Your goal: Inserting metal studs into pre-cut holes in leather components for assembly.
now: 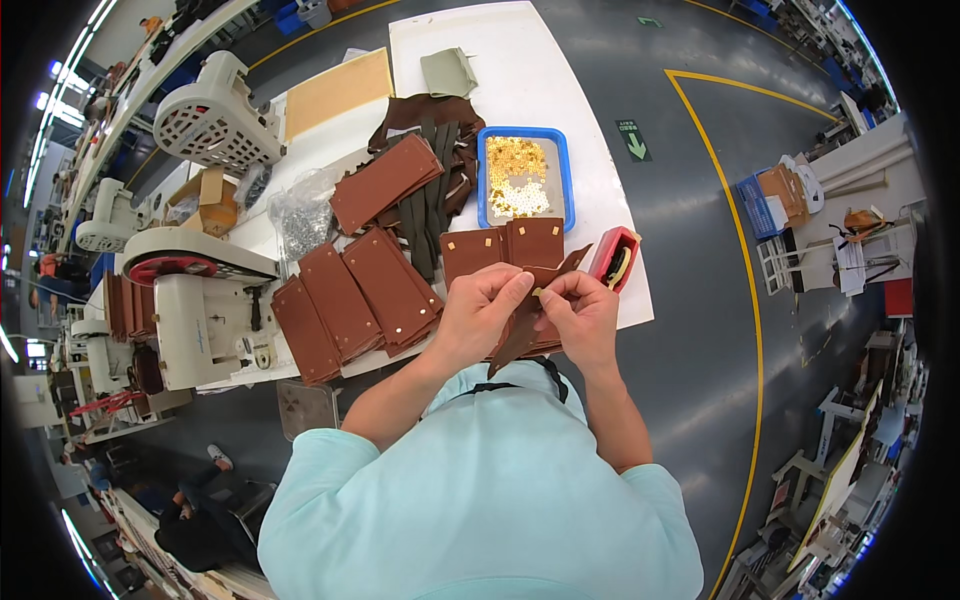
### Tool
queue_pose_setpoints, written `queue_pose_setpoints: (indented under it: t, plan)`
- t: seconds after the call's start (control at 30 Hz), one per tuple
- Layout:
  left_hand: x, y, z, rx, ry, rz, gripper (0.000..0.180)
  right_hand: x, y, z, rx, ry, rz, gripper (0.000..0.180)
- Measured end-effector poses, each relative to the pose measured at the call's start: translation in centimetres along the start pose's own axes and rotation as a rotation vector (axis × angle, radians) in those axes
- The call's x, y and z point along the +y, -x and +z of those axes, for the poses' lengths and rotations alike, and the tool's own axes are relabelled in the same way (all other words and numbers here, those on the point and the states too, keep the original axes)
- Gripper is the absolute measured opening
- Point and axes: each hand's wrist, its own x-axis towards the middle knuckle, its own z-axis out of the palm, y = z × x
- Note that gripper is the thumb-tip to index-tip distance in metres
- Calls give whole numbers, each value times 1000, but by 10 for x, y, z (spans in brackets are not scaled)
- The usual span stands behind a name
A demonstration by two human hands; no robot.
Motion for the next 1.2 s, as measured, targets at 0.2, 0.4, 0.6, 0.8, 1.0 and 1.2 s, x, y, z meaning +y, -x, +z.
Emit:
queue_pose_setpoints:
  t: [0.2,0.4,0.6,0.8,1.0,1.2]
  plan:
    - [1,0,0,5,-5,-10,27,1,0,0,-3,-11,3,5]
    - [-2,0,0,7,2,-12,27,1,1,0,5,-5,-4,5]
    - [-2,0,0,19,-6,8,28,-4,3,4,46,7,35,4]
    - [1,1,1,31,-4,-9,27,-2,2,5,78,46,-71,8]
    - [-1,0,-6,45,47,-53,29,-9,-2,2,111,42,-21,13]
    - [1,1,-16,17,247,-163,31,37,-16,-50,454,162,-247,32]
